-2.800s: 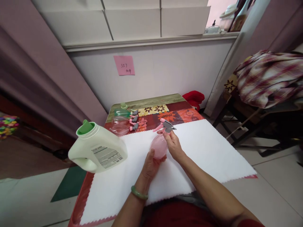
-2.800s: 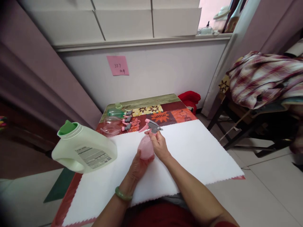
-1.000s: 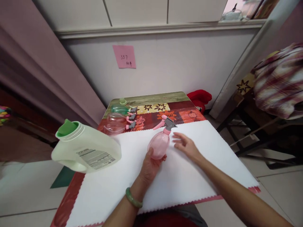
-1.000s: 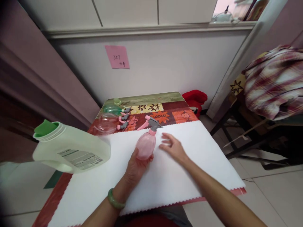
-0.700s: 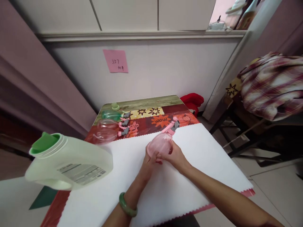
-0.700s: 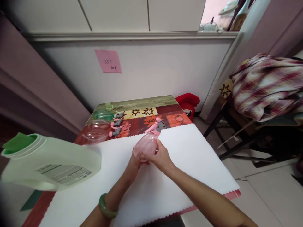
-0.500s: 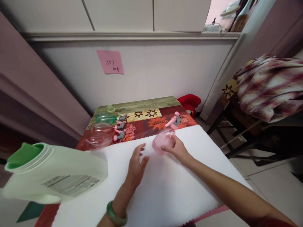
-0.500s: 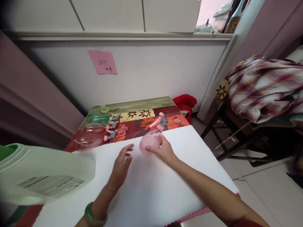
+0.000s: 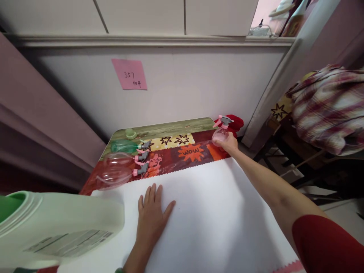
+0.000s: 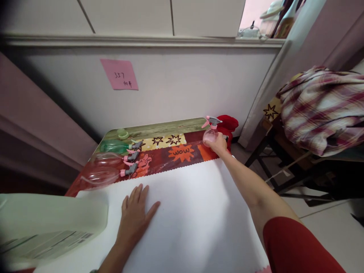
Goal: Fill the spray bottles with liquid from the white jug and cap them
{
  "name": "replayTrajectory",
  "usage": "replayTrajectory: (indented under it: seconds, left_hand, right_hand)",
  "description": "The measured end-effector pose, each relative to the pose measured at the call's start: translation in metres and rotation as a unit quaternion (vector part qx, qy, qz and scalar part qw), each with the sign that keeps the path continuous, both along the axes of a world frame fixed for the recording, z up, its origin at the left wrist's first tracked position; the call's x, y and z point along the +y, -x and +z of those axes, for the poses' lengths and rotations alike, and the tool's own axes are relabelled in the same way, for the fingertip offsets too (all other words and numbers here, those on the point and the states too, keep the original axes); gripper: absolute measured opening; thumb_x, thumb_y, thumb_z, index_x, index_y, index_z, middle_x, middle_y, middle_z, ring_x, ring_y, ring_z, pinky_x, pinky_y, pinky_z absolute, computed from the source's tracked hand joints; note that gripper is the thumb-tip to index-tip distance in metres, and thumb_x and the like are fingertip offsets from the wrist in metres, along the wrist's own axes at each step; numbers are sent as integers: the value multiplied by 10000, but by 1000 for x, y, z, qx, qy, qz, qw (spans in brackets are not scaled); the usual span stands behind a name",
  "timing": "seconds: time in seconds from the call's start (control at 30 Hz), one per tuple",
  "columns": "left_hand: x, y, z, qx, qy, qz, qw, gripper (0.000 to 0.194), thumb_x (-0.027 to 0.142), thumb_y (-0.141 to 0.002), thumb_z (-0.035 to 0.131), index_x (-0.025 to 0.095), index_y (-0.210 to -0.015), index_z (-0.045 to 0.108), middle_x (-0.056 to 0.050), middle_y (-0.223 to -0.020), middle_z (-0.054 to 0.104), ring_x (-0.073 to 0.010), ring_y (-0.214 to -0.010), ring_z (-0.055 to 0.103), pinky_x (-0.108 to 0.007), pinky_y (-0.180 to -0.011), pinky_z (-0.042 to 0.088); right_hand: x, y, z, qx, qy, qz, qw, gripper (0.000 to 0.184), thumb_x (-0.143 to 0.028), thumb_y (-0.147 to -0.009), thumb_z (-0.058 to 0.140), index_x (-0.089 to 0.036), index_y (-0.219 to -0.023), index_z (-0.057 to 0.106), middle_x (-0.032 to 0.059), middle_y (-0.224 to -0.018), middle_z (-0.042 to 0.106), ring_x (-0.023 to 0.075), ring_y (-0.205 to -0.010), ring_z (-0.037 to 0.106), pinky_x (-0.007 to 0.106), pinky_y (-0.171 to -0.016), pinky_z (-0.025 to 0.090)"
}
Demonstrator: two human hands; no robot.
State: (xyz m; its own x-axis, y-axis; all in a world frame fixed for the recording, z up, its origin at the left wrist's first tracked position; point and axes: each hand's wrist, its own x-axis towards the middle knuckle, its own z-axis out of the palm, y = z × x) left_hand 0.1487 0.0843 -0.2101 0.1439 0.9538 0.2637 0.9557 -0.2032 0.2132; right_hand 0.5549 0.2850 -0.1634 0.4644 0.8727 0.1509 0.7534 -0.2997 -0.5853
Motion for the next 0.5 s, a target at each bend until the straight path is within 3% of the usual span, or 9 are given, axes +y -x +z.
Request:
replayTrajectory:
  seconds: [0.2, 0.5]
  left_hand:
    - [0, -1, 3, -6, 7, 5, 1000, 708, 593, -958, 501, 111, -1476, 520, -238, -1586, 460, -387, -1495, 383, -608, -1226, 210]
    - [-1, -3, 5, -63, 28, 8, 998, 697, 581, -928, 557, 147, -1473, 530, -234, -1594, 450, -388, -1511, 358, -615, -1231, 172]
  right_hand:
    - [18, -11, -10, 9, 6, -3, 1000, 850, -565, -662, 822, -156, -1347, 530, 185, -1297, 693, 357, -1185, 667, 398, -936, 522]
    - [6, -12, -17, 3, 35, -10, 999, 845, -586, -668, 824, -166, -1347, 550, 205, -1214, 720, 386, -1089, 705, 424, -877, 535]
